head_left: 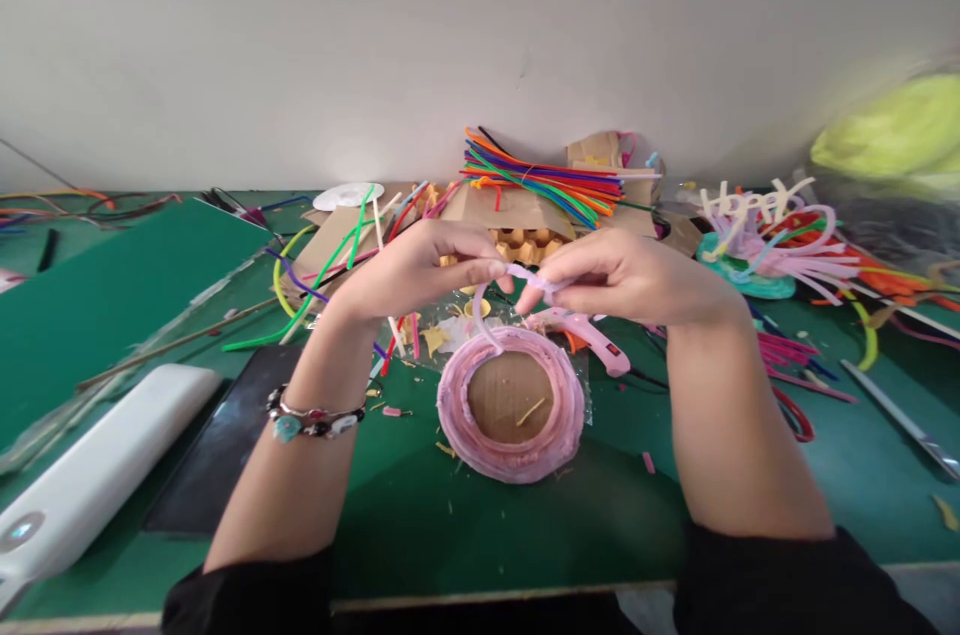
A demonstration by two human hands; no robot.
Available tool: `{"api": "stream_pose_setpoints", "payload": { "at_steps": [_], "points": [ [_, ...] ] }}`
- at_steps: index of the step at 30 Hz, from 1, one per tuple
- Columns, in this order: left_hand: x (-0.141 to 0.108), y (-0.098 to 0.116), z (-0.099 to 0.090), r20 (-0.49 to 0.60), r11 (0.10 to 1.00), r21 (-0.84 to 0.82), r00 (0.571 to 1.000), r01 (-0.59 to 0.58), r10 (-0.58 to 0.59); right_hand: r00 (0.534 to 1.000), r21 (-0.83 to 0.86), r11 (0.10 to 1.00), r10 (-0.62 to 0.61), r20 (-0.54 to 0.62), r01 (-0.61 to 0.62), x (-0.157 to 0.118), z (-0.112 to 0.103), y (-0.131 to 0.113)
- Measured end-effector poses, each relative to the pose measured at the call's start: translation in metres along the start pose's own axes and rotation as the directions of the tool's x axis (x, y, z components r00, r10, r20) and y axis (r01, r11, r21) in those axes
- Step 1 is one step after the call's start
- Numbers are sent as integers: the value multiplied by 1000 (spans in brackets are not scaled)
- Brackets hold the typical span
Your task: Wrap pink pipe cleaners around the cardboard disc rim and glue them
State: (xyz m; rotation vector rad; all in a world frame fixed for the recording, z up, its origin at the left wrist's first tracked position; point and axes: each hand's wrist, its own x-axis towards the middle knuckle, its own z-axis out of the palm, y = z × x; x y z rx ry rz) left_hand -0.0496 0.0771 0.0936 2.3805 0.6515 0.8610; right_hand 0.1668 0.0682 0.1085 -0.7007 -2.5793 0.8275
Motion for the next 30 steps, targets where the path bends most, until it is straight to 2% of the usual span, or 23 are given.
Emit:
{"api": "stream_pose_setpoints", "payload": {
  "at_steps": [6,10,17,21,23,25,28,30],
  "points": [
    [0,2,2,21,1000,9,1000,-14,14,995,66,994,-85,-43,88,2,-1,1],
    [1,5,4,16,999,47,999,-29,28,984,101,991,-64,-169,82,3,2,-1],
    [2,23,11,-36,963,246,991,-113,126,897,140,988,5,-441,63,12,12,-5],
    [1,28,11,-79,948,296,987,-113,142,858,172,979,-9,-513,113,18,17,-2],
    [0,25,9,-90,967,237,989,-90,114,811,116,987,-25,-584,113,19,19,-3],
    [-1,21,8,-74,989,133,995,-63,74,727,18,994,-64,-684,105,19,21,-4],
    [0,15,7,-42,1000,-7,999,-22,22,601,-192,976,-217,-769,106,18,24,-5],
    [1,13,8,-41,999,-50,999,-2,0,560,-368,926,-351,-750,88,17,24,-4]
  ]
}}
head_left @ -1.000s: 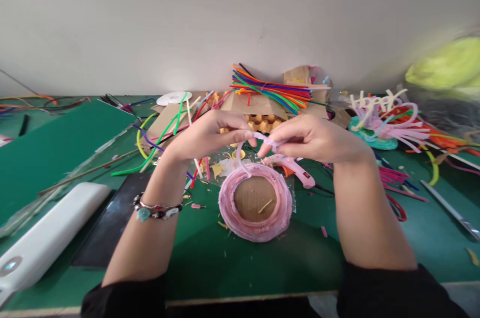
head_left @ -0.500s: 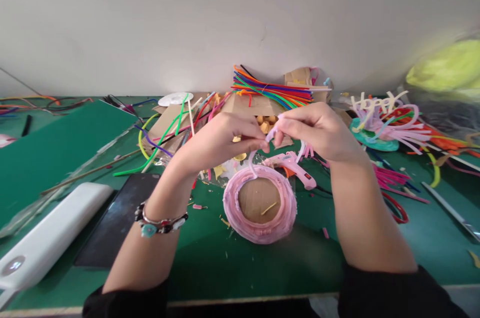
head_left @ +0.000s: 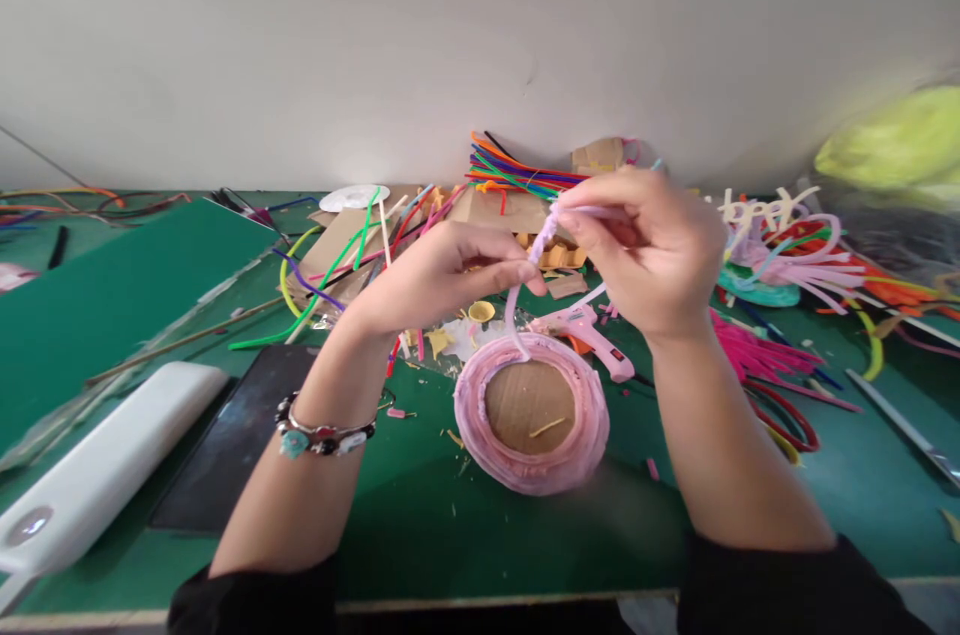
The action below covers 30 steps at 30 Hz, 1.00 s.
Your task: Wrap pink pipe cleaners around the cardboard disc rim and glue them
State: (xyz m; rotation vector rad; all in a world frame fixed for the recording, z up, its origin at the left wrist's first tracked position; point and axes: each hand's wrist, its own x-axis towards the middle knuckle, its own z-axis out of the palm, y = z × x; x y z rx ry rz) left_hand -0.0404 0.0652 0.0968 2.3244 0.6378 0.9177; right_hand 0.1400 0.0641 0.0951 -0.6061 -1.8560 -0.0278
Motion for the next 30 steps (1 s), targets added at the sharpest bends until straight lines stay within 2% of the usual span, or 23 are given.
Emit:
{"api": "stream_pose_setpoints", "payload": {
  "at_steps": [3,6,12,17,21,25,27,30],
  "points": [
    [1,-1,1,-16,1000,14,1000,18,-18,987,-177,971,-160,36,164,1,0,3],
    [0,-1,0,-48,996,91,999,15,-11,976,-278,936,-199,89,217,2,-3,6],
    [-1,2,-2,-175,938,345,981,-17,82,969,-336,926,-99,225,173,5,-7,9],
    [-1,3,-3,-208,906,421,969,-32,131,951,-326,944,50,304,54,6,-8,4],
    [-2,3,-3,-217,901,433,967,-29,136,889,-218,975,139,436,-45,10,-15,-1],
    [-2,3,-5,-232,912,409,963,-30,135,811,-2,989,125,572,-151,13,-22,1],
    [-2,1,-6,-217,936,349,968,-40,122,782,51,982,112,614,-181,12,-23,4],
    [-3,-2,-8,-196,978,208,978,-33,75,727,19,986,110,677,-167,11,-22,4]
  ]
}}
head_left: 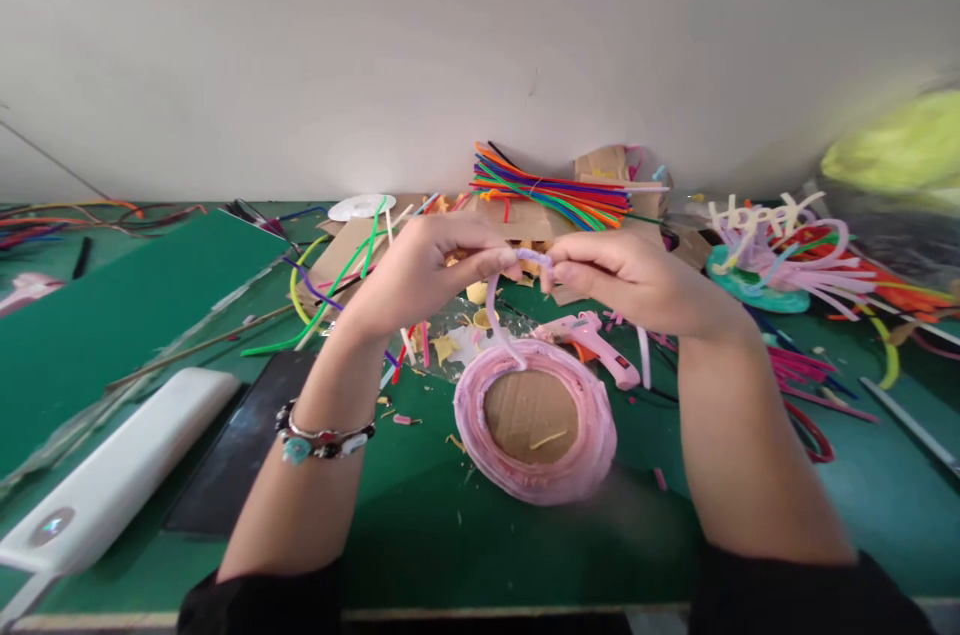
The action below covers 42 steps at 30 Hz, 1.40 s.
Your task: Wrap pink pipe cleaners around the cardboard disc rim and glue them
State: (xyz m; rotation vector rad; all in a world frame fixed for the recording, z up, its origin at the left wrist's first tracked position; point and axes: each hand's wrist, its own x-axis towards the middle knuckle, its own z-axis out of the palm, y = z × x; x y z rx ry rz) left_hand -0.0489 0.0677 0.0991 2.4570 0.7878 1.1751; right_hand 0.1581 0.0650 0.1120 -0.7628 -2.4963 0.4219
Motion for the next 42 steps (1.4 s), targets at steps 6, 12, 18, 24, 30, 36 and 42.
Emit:
{"api": "stream_pose_setpoints", "payload": {
  "at_steps": [6,12,18,24,30,36,42],
  "points": [
    [-1,-2,-3,51,979,-177,995,98,-91,994,-264,962,-87,-73,64,0,4,-11],
    [0,-1,-3,89,958,-230,984,170,-153,945,-434,901,-127,-300,-16,-2,6,-9],
    [2,-2,1,61,972,-191,990,137,-127,950,-462,887,-155,-269,14,-1,8,-5],
    [3,-1,6,67,985,-159,996,70,-60,939,-397,911,-229,-259,112,5,14,-2],
    [1,-8,5,55,953,-262,988,153,-144,947,-451,890,-203,-248,73,3,13,-5],
    [0,-9,9,44,910,-371,982,186,-183,949,-447,894,-173,-262,40,2,15,-4],
    [2,0,6,28,989,-132,998,62,-59,936,-299,950,-185,-300,92,3,9,-3]
  ]
}}
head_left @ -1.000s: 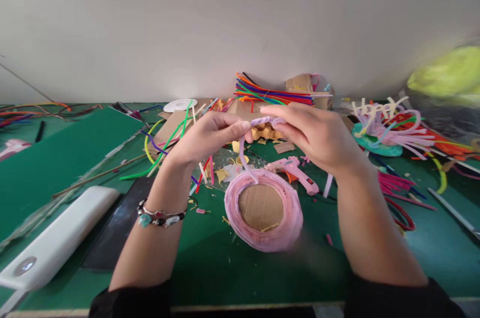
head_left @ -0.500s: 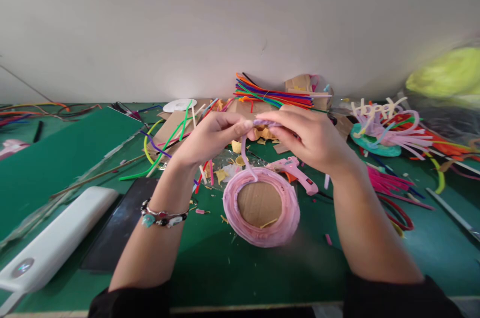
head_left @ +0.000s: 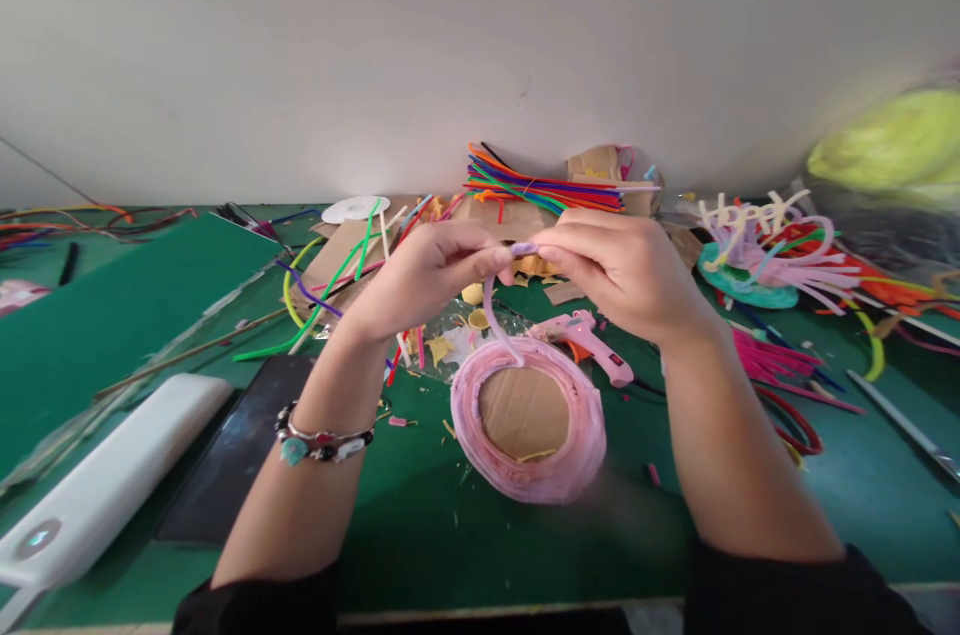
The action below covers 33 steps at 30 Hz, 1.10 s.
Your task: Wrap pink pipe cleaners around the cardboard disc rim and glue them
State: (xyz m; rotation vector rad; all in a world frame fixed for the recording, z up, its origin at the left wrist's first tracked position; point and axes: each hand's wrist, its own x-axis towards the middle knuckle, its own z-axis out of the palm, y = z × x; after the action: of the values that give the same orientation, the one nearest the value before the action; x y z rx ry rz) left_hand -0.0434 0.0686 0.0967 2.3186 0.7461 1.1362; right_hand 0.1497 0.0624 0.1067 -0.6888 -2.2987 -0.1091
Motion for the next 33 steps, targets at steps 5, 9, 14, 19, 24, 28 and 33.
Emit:
{"api": "stream_pose_setpoints", "payload": {
  "at_steps": [5,9,14,19,24,28,33],
  "points": [
    [0,9,7,-66,939,315,983,-141,169,975,424,879,213,57,-217,-2,2,6],
    [-1,15,11,-104,785,588,944,-195,312,957,724,636,262,123,-267,-3,11,14],
    [-1,14,7,-120,830,529,952,-180,282,954,613,750,299,23,-250,-1,11,8],
    [0,11,6,-153,925,340,961,-167,230,954,340,913,276,-113,-224,0,3,-2],
    [0,9,9,-160,882,430,945,-195,287,940,308,906,330,-87,-289,0,3,-2],
    [0,9,12,-128,787,572,923,-230,363,914,573,748,405,6,-335,0,5,2],
    [0,14,13,-149,821,509,912,-260,381,920,730,597,376,111,-332,1,6,4]
  ]
}}
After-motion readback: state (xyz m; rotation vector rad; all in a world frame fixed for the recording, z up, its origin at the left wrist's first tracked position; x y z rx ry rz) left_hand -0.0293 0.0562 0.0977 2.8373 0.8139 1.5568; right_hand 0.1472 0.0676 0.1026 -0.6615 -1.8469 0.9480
